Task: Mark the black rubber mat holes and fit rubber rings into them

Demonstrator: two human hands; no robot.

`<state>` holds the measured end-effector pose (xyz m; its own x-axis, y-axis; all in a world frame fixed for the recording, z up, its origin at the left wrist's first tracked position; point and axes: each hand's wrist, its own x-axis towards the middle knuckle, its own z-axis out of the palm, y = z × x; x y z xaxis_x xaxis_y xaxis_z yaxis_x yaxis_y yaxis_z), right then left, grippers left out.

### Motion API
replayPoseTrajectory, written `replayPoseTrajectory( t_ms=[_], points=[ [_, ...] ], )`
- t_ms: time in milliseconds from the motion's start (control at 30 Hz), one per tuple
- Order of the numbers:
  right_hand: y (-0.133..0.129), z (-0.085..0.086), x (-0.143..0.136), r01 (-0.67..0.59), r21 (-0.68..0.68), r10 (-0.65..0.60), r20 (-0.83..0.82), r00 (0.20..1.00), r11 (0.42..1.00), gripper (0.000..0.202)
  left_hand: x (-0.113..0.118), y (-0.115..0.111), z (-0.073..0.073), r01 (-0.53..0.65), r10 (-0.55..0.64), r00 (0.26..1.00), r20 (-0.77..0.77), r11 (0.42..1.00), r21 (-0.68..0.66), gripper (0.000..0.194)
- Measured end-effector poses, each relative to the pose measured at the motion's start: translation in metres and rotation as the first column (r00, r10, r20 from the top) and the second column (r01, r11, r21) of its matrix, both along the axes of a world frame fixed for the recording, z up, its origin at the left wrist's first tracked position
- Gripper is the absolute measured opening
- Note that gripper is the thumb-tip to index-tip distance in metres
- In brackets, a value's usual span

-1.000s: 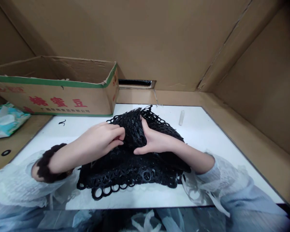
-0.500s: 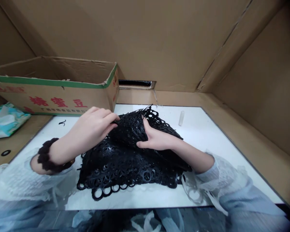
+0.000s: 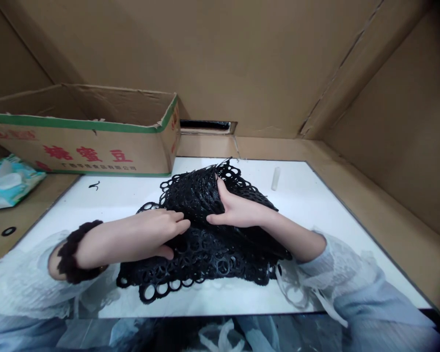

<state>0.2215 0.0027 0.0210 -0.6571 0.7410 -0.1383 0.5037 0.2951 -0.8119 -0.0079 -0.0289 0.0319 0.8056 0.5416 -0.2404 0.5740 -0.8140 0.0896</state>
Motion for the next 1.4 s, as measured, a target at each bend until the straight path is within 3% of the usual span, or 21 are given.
replayPoseTrajectory(
  t_ms=[167, 367, 500, 600, 667, 700, 767, 867, 967, 1100, 1267, 1400],
  points=[
    [0.001, -0.002, 0.001, -0.014, 0.01, 0.014, 0.005, 1.0, 1.0, 0.121, -0.001, 0.006, 0.014, 0.012, -0.008, 0.999, 0.032, 0.989, -0.149, 0.015],
    [0.001, -0.005, 0.002, -0.019, 0.008, 0.019, 0.016, 1.0, 1.0, 0.138, -0.001, 0.01, 0.017, -0.018, 0.024, 0.996, 0.089, 0.998, -0.062, 0.019],
    [-0.002, -0.002, -0.001, -0.017, 0.012, 0.017, 0.044, 0.999, 1.0, 0.134, 0.004, 0.011, 0.017, -0.052, 0.023, 0.989, 0.144, 0.979, 0.2, 0.025],
    [-0.004, 0.001, -0.002, -0.007, -0.003, 0.007, 0.027, 1.0, 1.0, 0.115, 0.01, 0.009, 0.02, -0.111, -0.01, 0.97, 0.245, 0.872, 0.476, 0.023],
    [-0.004, 0.003, -0.003, 0.009, -0.01, -0.009, 0.004, 1.0, 1.0, 0.109, 0.012, 0.006, 0.024, -0.149, -0.047, 0.943, 0.328, 0.823, 0.547, 0.02],
    [-0.004, 0.003, -0.003, 0.016, -0.006, -0.016, -0.003, 1.0, 1.0, 0.108, 0.013, 0.004, 0.026, -0.157, -0.061, 0.93, 0.361, 0.824, 0.544, 0.018],
    [-0.003, 0.003, -0.002, 0.018, -0.004, -0.018, -0.007, 1.0, 1.0, 0.107, 0.012, 0.0, 0.027, -0.113, -0.067, 0.93, 0.361, 0.884, 0.454, 0.014],
    [-0.002, 0.002, -0.001, 0.013, -0.006, -0.013, 0.001, 1.0, 1.0, 0.107, 0.006, -0.001, 0.02, 0.015, -0.05, 0.98, 0.192, 0.984, 0.18, 0.009],
    [-0.002, 0.001, -0.001, 0.018, -0.002, -0.017, 0.019, 1.0, 1.0, 0.107, 0.0, 0.003, 0.005, 0.019, -0.02, 0.999, 0.051, 0.999, 0.03, 0.019],
    [-0.002, 0.0, -0.001, 0.012, -0.003, -0.012, 0.005, 1.0, 1.0, 0.107, -0.002, 0.007, -0.005, 0.006, -0.006, 1.0, 0.025, 1.0, -0.003, 0.024],
    [-0.002, -0.001, -0.001, 0.016, -0.012, -0.016, -0.012, 1.0, 1.0, 0.107, 0.0, 0.003, -0.004, 0.028, -0.03, 0.999, 0.029, 0.998, 0.055, 0.022],
    [-0.003, 0.0, -0.002, 0.012, -0.024, -0.012, 0.003, 1.0, 1.0, 0.108, 0.003, 0.002, -0.001, 0.045, -0.045, 0.998, 0.047, 0.999, -0.005, 0.026]
  ],
)
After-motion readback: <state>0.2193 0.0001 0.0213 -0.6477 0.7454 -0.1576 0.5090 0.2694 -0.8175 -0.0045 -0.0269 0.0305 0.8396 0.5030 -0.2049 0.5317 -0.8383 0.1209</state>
